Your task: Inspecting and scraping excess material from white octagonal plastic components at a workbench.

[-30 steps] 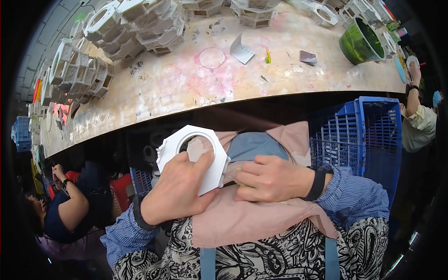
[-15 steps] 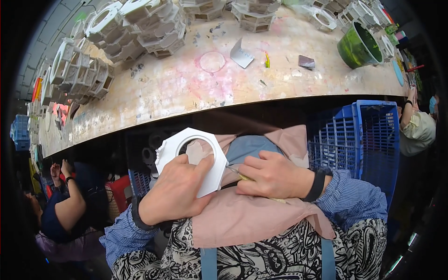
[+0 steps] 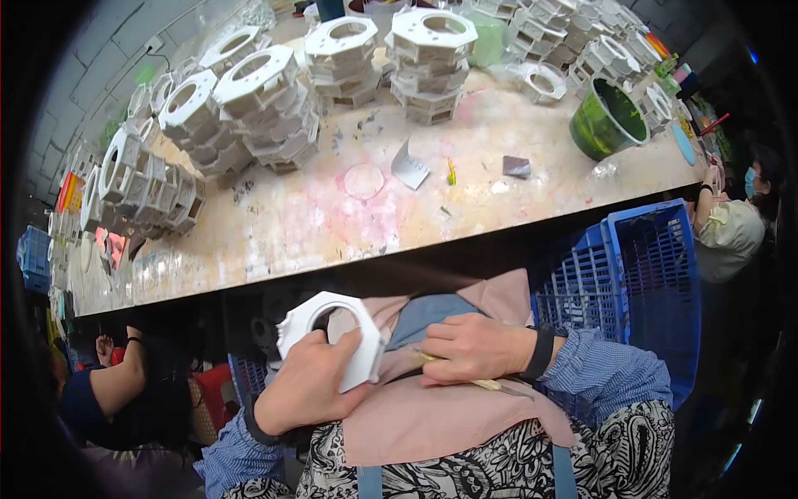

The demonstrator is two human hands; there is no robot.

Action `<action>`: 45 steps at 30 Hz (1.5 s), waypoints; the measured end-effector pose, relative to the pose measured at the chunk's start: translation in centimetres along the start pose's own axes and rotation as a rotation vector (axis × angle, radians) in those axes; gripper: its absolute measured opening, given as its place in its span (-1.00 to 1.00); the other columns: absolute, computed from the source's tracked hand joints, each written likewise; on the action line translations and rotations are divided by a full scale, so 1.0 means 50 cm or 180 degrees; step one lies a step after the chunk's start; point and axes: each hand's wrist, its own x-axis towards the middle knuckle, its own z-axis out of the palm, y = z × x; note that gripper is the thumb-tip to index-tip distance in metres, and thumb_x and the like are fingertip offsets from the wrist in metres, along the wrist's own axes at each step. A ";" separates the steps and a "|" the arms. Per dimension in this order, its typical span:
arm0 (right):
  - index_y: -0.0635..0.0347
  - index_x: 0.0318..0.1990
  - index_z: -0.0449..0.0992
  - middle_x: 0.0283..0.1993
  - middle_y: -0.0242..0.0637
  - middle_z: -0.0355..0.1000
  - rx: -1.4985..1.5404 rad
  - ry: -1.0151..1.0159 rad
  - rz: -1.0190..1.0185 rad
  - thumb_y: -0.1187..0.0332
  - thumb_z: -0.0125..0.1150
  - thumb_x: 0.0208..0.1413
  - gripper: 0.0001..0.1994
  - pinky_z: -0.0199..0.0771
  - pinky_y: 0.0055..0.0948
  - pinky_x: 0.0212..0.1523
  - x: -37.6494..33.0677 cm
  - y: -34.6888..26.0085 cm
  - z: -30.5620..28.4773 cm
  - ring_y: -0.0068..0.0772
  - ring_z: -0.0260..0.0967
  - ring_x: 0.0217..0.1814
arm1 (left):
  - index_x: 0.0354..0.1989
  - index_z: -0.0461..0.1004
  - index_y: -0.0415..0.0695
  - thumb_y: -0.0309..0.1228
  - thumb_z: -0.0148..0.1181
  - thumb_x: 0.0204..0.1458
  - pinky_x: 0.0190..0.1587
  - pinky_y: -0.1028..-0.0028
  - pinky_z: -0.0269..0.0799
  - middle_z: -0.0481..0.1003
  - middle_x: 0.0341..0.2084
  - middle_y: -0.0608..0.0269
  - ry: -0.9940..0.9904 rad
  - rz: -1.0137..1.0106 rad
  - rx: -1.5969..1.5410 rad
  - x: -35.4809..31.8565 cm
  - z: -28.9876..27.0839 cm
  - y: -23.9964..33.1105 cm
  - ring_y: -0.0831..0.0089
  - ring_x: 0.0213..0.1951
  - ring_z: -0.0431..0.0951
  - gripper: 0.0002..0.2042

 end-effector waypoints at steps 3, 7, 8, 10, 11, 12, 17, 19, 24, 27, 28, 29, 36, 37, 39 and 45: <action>-0.02 -0.50 0.38 -0.46 -0.42 0.30 -0.0626 0.0022 0.0659 0.25 0.22 -0.10 -0.86 0.33 -0.45 -0.49 -0.029 0.038 -0.045 -0.40 0.31 -0.38 | -0.09 0.38 -0.28 -0.31 0.37 -0.29 -0.36 0.19 0.36 0.47 -0.49 -0.09 0.0605 -0.0484 0.0213 -0.008 -0.004 -0.029 -0.01 -0.47 0.41 -0.46; 0.20 -0.42 0.32 -0.41 -0.18 0.30 -0.1770 0.0339 0.2003 0.43 0.23 -0.16 -0.81 0.38 -0.18 -0.36 -0.088 0.184 -0.114 -0.08 0.30 -0.31 | 0.03 0.38 -0.27 -0.38 0.38 -0.24 -0.33 0.52 0.37 0.44 -0.45 0.21 0.1092 -0.0655 -0.1786 0.009 -0.020 -0.049 0.52 -0.40 0.45 -0.43; 0.21 -0.37 0.33 -0.35 -0.15 0.31 -0.2113 0.0329 0.2180 0.45 0.21 -0.14 -0.82 0.37 -0.17 -0.28 -0.107 0.223 -0.131 -0.04 0.29 -0.24 | 0.05 0.36 -0.28 -0.40 0.38 -0.22 -0.27 0.57 0.39 0.44 -0.38 0.22 0.1023 -0.0928 -0.1973 0.017 -0.016 -0.044 0.61 -0.33 0.45 -0.42; 0.20 -0.23 0.39 -0.28 -0.17 0.33 -0.2615 -0.0123 0.2373 0.47 0.16 -0.11 -0.77 0.31 -0.21 -0.21 -0.144 0.302 -0.155 -0.09 0.29 -0.15 | 0.06 0.36 -0.28 -0.44 0.37 -0.19 -0.22 0.55 0.41 0.47 -0.36 0.16 0.1395 -0.0478 -0.1838 0.048 -0.002 -0.024 0.56 -0.30 0.49 -0.43; 0.16 -0.20 0.40 -0.28 -0.18 0.35 -0.2789 -0.0205 0.2342 0.49 0.14 -0.12 -0.75 0.30 -0.21 -0.19 -0.153 0.326 -0.160 -0.12 0.30 -0.15 | 0.05 0.35 -0.31 -0.49 0.38 -0.23 -0.48 0.65 0.19 0.23 -0.59 0.46 0.1657 -0.0242 -0.1593 0.061 0.016 -0.027 0.71 -0.54 0.24 -0.42; 0.11 -0.18 0.41 -0.27 -0.19 0.37 -0.2984 -0.0296 0.2360 0.50 0.12 -0.13 -0.73 0.30 -0.21 -0.18 -0.162 0.336 -0.163 -0.15 0.32 -0.15 | 0.06 0.34 -0.32 -0.47 0.42 -0.24 -0.45 0.61 0.25 0.30 -0.55 0.37 0.1798 -0.0040 -0.1370 0.076 0.025 -0.030 0.66 -0.52 0.29 -0.39; 0.12 -0.17 0.45 -0.32 -0.24 0.38 -0.2031 0.0560 0.2209 0.43 0.12 0.03 -0.82 0.29 -0.21 -0.18 -0.041 0.260 -0.136 -0.16 0.35 -0.22 | 0.08 0.32 -0.34 -0.49 0.43 -0.27 -0.30 0.42 0.37 0.47 -0.36 0.10 0.2310 0.0356 -0.0476 0.105 0.046 -0.040 0.37 -0.37 0.42 -0.35; 0.24 -0.29 0.50 -0.35 -0.12 0.45 -0.0047 0.1305 0.2396 0.30 0.10 0.15 -0.82 0.40 -0.25 -0.24 0.017 0.179 -0.089 -0.10 0.43 -0.28 | 0.06 0.36 -0.32 -0.44 0.48 -0.36 -0.28 0.37 0.28 0.52 -0.38 0.15 0.2509 0.0197 -0.0233 0.114 0.050 -0.036 0.24 -0.42 0.38 -0.31; 0.28 -0.39 0.50 -0.56 -0.19 0.37 0.1692 0.1478 0.2534 0.30 0.21 0.10 -0.80 0.29 -0.44 -0.53 0.120 0.069 -0.035 -0.37 0.28 -0.59 | 0.05 0.36 -0.33 -0.45 0.47 -0.41 -0.32 0.37 0.21 0.52 -0.42 0.17 0.2446 0.0450 0.0104 0.129 0.055 -0.036 0.25 -0.51 0.38 -0.30; 0.29 -0.40 0.49 -0.61 -0.22 0.34 0.1982 0.1735 0.2704 0.33 0.21 0.09 -0.82 0.28 -0.46 -0.55 0.127 0.073 -0.002 -0.44 0.26 -0.62 | 0.04 0.36 -0.35 -0.47 0.46 -0.42 -0.32 0.38 0.19 0.52 -0.43 0.16 0.2515 0.0481 0.0221 0.131 0.063 -0.037 0.25 -0.54 0.38 -0.30; 0.29 -0.40 0.49 -0.61 -0.22 0.34 0.1979 0.1735 0.2712 0.33 0.21 0.09 -0.82 0.28 -0.46 -0.55 0.126 0.070 -0.004 -0.44 0.26 -0.62 | 0.03 0.35 -0.36 -0.48 0.45 -0.42 -0.32 0.38 0.19 0.52 -0.43 0.15 0.2568 0.0415 0.0271 0.132 0.065 -0.039 0.25 -0.55 0.39 -0.31; 0.32 -0.38 0.47 -0.59 -0.32 0.35 0.1906 0.1626 0.2700 0.37 0.18 0.13 -0.83 0.24 -0.55 -0.56 0.126 0.065 -0.007 -0.58 0.23 -0.60 | 0.03 0.35 -0.36 -0.48 0.45 -0.42 -0.32 0.38 0.19 0.52 -0.43 0.15 0.2564 0.0418 0.0263 0.131 0.067 -0.039 0.25 -0.55 0.39 -0.31; 0.35 -0.37 0.44 -0.59 -0.41 0.34 0.1823 0.1362 0.2801 0.42 0.10 0.17 -0.84 0.19 -0.64 -0.57 0.126 0.059 -0.018 -0.73 0.16 -0.57 | 0.05 0.35 -0.33 -0.52 0.42 -0.41 -0.30 0.38 0.21 0.53 -0.42 0.16 0.2645 0.0436 0.0280 0.131 0.073 -0.036 0.23 -0.51 0.43 -0.31; 0.35 -0.37 0.44 -0.59 -0.41 0.34 0.1819 0.1369 0.2809 0.42 0.10 0.17 -0.84 0.19 -0.64 -0.57 0.127 0.061 -0.016 -0.73 0.16 -0.57 | 0.08 0.35 -0.30 -0.52 0.41 -0.41 -0.29 0.37 0.24 0.53 -0.38 0.14 0.2621 0.0437 0.0263 0.133 0.073 -0.036 0.20 -0.50 0.41 -0.30; 0.30 -0.43 0.45 -0.66 -0.26 0.31 0.1895 0.1635 0.2852 0.36 0.13 0.11 -0.83 0.26 -0.46 -0.58 0.128 0.068 -0.009 -0.49 0.25 -0.65 | 0.08 0.35 -0.30 -0.52 0.41 -0.41 -0.29 0.36 0.24 0.53 -0.38 0.15 0.2573 0.0455 0.0252 0.136 0.074 -0.033 0.20 -0.49 0.40 -0.30; 0.27 -0.41 0.47 -0.55 -0.17 0.39 0.1882 0.1132 0.2595 0.36 0.11 0.09 -0.85 0.33 -0.43 -0.47 0.069 0.099 -0.047 -0.46 0.33 -0.53 | 0.05 0.37 -0.32 -0.48 0.43 -0.38 -0.30 0.36 0.25 0.51 -0.41 0.16 0.2474 0.0463 0.0210 0.139 0.074 -0.036 0.20 -0.50 0.39 -0.33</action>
